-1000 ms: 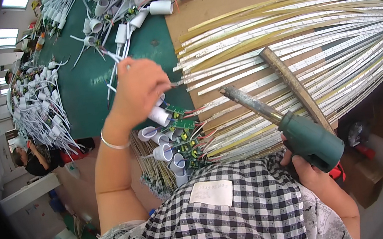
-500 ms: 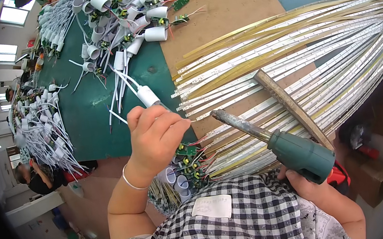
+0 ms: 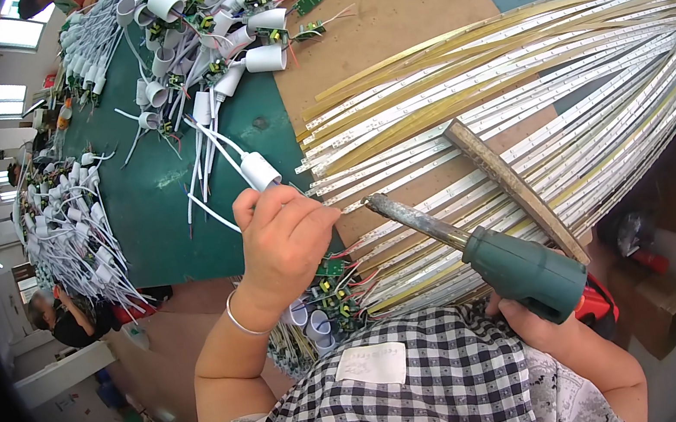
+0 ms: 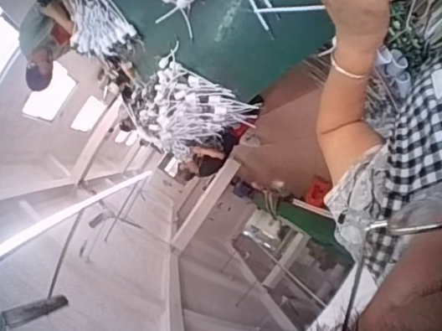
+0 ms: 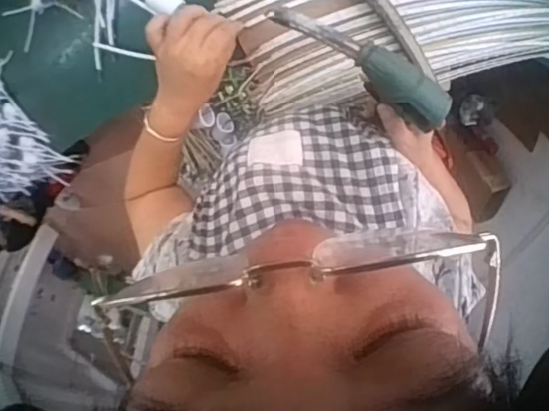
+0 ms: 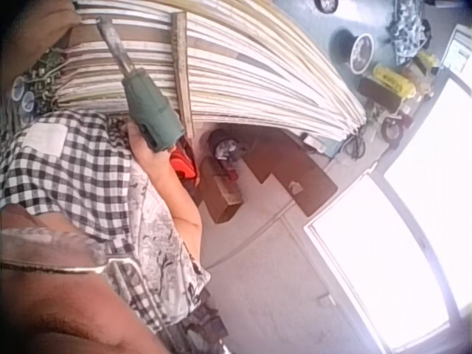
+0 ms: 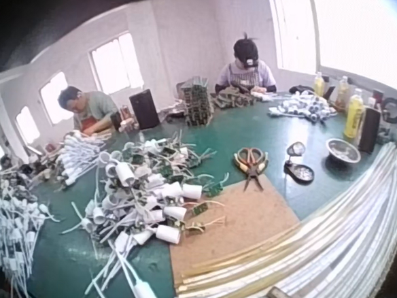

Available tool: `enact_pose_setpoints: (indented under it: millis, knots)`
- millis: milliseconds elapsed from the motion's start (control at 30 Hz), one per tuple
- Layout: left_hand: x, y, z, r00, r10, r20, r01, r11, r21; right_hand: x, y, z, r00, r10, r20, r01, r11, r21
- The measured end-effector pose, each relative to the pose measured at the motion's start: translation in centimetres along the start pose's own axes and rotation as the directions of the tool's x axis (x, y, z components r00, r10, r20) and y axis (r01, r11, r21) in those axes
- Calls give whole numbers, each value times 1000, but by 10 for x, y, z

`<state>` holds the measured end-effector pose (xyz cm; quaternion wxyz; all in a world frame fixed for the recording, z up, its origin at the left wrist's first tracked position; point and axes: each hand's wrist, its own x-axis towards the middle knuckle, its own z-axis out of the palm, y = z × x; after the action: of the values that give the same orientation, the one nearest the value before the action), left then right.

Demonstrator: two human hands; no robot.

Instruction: The recorder is assembling LED strips by attaching wires and applying glue.

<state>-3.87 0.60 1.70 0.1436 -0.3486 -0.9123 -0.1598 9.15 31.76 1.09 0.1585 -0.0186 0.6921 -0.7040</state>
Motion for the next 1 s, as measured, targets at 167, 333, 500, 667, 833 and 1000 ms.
enact_pose_setpoints:
  millis: [167, 333, 500, 667, 833, 1000]
  knots:
    - [0, 3, 1, 1000, 2, 16, -3, 999, 35, 1, -4, 1, 1000, 0, 18, 0, 1000, -10]
    - [0, 6, 0, 999, 22, 35, -24, 997, 76, 6, -11, 3, 999, -23, 45, 24, 999, -39]
    - [0, 8, -1, 999, 18, 39, -21, 996, 87, 4, -12, 4, 997, 72, -7, -73, 994, -76]
    - [-1, 7, 1, 1000, 9, 27, -11, 996, 84, 8, -15, 11, 975, 185, -124, -203, 968, -149]
    - [-2, 7, 1, 1000, 3, 23, -5, 996, 91, 12, -20, 13, 977, 188, -96, -204, 960, -193]
    - [-2, 8, 1, 1000, -2, 22, 0, 996, 88, 12, -23, 14, 973, 207, -105, -224, 956, -192]
